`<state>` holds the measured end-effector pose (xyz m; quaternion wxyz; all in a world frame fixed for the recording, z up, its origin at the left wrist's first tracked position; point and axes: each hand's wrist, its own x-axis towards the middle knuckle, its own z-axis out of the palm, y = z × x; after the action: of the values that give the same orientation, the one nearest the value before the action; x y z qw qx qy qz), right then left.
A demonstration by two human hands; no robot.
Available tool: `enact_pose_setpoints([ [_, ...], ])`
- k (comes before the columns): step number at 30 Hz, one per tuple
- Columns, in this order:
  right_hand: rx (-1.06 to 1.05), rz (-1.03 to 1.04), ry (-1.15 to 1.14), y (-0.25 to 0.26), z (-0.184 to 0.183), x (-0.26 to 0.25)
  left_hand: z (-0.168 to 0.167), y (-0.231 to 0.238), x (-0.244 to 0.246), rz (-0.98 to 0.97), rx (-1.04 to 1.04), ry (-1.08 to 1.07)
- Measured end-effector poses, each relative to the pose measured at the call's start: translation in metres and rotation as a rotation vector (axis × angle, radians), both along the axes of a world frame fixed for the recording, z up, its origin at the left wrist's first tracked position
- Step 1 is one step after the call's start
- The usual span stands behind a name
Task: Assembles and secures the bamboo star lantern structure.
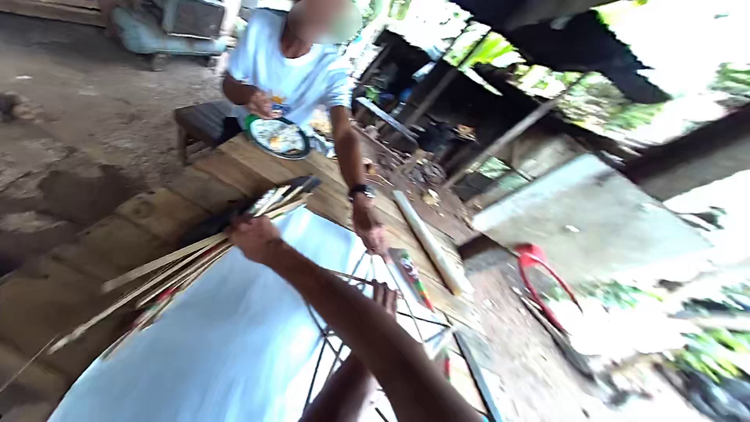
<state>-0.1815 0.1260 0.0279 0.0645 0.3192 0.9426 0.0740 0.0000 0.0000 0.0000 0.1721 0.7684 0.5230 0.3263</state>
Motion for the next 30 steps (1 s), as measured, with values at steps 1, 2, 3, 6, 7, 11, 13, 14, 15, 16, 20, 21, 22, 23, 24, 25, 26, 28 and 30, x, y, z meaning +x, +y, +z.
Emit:
enact_pose_setpoints([
  [1, -0.026, -0.048, 0.002, -0.006, 0.010, 0.001, -0.002, 0.001, 0.002, 0.032, 0.124, 0.032],
  [2, -0.041, -0.065, 0.018, -0.014, 0.023, 0.004, 0.001, 0.000, 0.000, 0.022, 0.174, 0.072],
  [3, -0.047, -0.068, 0.039, -0.022, 0.039, 0.011, 0.008, -0.001, -0.005, -0.040, 0.137, 0.140],
  [6, -0.020, -0.053, 0.115, -0.046, 0.089, 0.062, 0.017, -0.005, -0.011, -0.130, -0.040, 0.202],
  [7, 0.012, -0.060, 0.155, -0.053, 0.104, 0.091, 0.020, -0.007, -0.012, -0.111, -0.048, 0.196],
  [11, 0.090, -0.357, 0.258, -0.063, 0.142, 0.241, 0.040, -0.003, -0.012, -0.166, -0.120, 0.448],
  [13, 0.013, -0.621, 0.319, -0.074, 0.143, 0.321, 0.040, -0.002, -0.010, -0.171, -0.124, 0.472],
  [14, -0.017, -0.735, 0.350, -0.082, 0.136, 0.356, 0.040, -0.001, -0.010, -0.169, -0.117, 0.487],
  [15, -0.054, -0.834, 0.383, -0.092, 0.128, 0.383, 0.039, -0.001, -0.010, -0.164, -0.102, 0.498],
  [16, -0.091, -0.922, 0.406, -0.104, 0.117, 0.406, 0.038, -0.001, -0.010, -0.162, -0.086, 0.504],
  [20, -0.250, -1.112, 0.482, -0.140, 0.066, 0.464, 0.034, 0.001, -0.011, -0.154, -0.033, 0.537],
  [21, -0.288, -1.124, 0.495, -0.146, 0.053, 0.470, 0.032, 0.002, -0.012, -0.149, -0.017, 0.542],
  [22, -0.328, -1.128, 0.505, -0.151, 0.040, 0.475, 0.030, 0.002, -0.012, -0.144, 0.001, 0.548],
  [23, -0.365, -1.118, 0.518, -0.155, 0.028, 0.477, 0.029, 0.003, -0.013, -0.142, 0.011, 0.554],
  [24, -0.385, -1.096, 0.533, -0.158, 0.017, 0.478, 0.029, 0.002, -0.013, -0.138, 0.017, 0.566],
  [25, -0.395, -1.075, 0.544, -0.160, 0.009, 0.477, 0.029, 0.003, -0.012, -0.133, 0.016, 0.583],
  [26, -0.393, -1.055, 0.547, -0.161, 0.003, 0.476, 0.030, 0.004, -0.012, -0.131, 0.018, 0.591],
  [28, -0.369, -1.023, 0.545, -0.164, -0.002, 0.471, 0.030, 0.005, -0.012, -0.128, 0.008, 0.610],
  [30, -0.310, -0.982, 0.575, -0.164, -0.004, 0.465, 0.033, 0.005, -0.011, -0.122, 0.011, 0.627],
])
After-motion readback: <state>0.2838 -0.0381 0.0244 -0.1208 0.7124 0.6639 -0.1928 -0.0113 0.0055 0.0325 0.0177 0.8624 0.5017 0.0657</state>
